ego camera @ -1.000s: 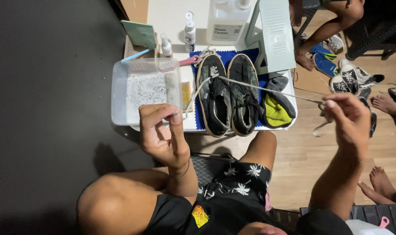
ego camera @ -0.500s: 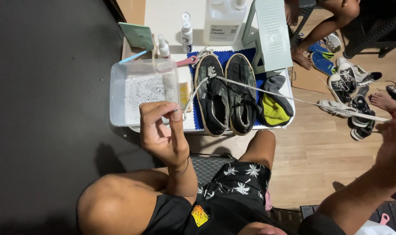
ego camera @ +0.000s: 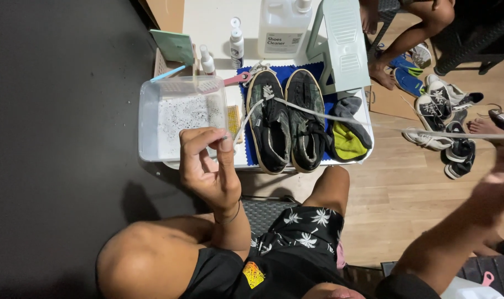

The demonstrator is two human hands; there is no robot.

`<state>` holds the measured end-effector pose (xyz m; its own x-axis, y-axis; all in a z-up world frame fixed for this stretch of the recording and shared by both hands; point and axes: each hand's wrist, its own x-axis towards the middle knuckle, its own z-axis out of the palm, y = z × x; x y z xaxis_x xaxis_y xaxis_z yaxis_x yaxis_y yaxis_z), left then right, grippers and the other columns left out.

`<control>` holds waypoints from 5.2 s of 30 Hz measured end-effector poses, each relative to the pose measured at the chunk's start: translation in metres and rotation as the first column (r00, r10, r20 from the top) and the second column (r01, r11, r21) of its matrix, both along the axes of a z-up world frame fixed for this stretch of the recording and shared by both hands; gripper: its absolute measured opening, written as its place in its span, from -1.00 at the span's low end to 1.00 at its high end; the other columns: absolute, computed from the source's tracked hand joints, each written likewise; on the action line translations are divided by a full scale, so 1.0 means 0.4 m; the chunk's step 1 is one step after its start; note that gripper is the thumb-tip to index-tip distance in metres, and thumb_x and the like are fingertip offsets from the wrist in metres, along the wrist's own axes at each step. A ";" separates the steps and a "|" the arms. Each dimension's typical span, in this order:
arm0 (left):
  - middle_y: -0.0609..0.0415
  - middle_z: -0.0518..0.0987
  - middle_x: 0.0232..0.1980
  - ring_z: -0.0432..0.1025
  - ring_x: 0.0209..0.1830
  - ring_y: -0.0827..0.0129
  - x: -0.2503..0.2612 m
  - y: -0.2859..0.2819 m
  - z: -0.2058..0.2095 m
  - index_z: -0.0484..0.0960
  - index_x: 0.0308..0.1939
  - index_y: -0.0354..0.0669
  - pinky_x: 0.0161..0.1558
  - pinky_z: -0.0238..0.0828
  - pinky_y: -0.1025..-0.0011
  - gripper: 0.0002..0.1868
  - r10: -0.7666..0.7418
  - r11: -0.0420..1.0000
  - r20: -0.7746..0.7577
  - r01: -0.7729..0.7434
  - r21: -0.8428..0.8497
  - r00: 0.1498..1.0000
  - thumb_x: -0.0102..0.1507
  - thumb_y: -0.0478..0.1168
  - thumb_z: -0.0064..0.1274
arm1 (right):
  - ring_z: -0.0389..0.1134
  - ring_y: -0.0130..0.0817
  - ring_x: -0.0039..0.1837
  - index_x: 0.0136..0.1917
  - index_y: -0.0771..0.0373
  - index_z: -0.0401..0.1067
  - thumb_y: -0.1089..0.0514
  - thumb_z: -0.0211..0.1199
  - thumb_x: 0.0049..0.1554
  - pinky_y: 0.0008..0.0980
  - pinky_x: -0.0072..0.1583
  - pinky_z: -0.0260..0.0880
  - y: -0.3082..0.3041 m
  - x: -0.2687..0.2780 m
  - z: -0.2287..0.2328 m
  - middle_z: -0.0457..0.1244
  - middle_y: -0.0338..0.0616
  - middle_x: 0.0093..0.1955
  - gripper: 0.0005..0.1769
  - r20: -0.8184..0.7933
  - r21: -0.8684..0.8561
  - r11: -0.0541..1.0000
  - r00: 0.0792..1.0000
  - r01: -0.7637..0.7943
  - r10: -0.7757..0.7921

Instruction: The person is threading laces through the eyelets of a black sneaker on a workspace table.

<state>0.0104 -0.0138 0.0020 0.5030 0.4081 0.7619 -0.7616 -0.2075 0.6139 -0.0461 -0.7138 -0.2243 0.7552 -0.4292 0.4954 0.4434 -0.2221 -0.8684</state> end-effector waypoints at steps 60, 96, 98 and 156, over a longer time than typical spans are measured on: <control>0.05 0.58 -0.25 0.35 -0.32 0.35 0.095 -0.029 -0.042 0.68 -0.11 -0.14 -0.22 0.35 0.42 -0.93 -0.100 0.990 -0.218 0.119 0.074 0.971 0.37 -0.29 0.10 | 0.39 -0.08 -0.04 0.13 0.31 0.37 0.47 -0.03 0.33 -0.16 -0.03 0.43 1.140 0.563 0.062 0.13 -0.03 0.00 -0.78 -0.047 -0.391 0.916 0.996 -0.090 0.078; 0.10 0.54 -0.30 0.45 -0.32 0.18 0.239 -0.074 -0.201 0.64 -0.13 -0.06 -0.25 0.45 0.32 -0.92 0.087 0.891 -0.343 0.081 0.447 0.935 0.33 -0.34 0.12 | 0.27 0.20 -0.07 0.09 0.18 0.50 0.28 0.10 0.14 0.04 -0.04 0.28 1.168 0.546 0.093 0.16 0.04 -0.12 -0.73 -0.255 -0.705 0.489 0.827 -0.513 0.500; 0.11 0.55 -0.30 0.45 -0.32 0.18 0.245 -0.081 -0.210 0.65 -0.14 -0.06 -0.25 0.44 0.33 -0.92 0.078 0.892 -0.353 0.093 0.442 0.933 0.33 -0.34 0.12 | 0.27 0.21 -0.06 0.04 0.19 0.48 0.25 0.09 0.15 0.06 -0.04 0.27 1.168 0.547 0.090 0.16 0.06 -0.11 -0.79 -0.290 -0.687 0.498 0.828 -0.529 0.480; 0.07 0.52 -0.32 0.47 -0.17 0.11 0.416 -0.145 -0.459 0.65 -0.35 -0.07 -0.14 0.52 0.19 -0.95 0.058 0.853 -0.657 0.305 0.424 0.751 0.21 -0.29 0.11 | 0.23 -0.56 -0.24 -0.06 0.26 0.57 0.12 0.33 0.19 -0.56 -0.19 0.18 1.144 0.642 0.024 0.27 -0.25 -0.33 -0.84 -0.635 -0.077 0.857 0.688 -0.509 0.351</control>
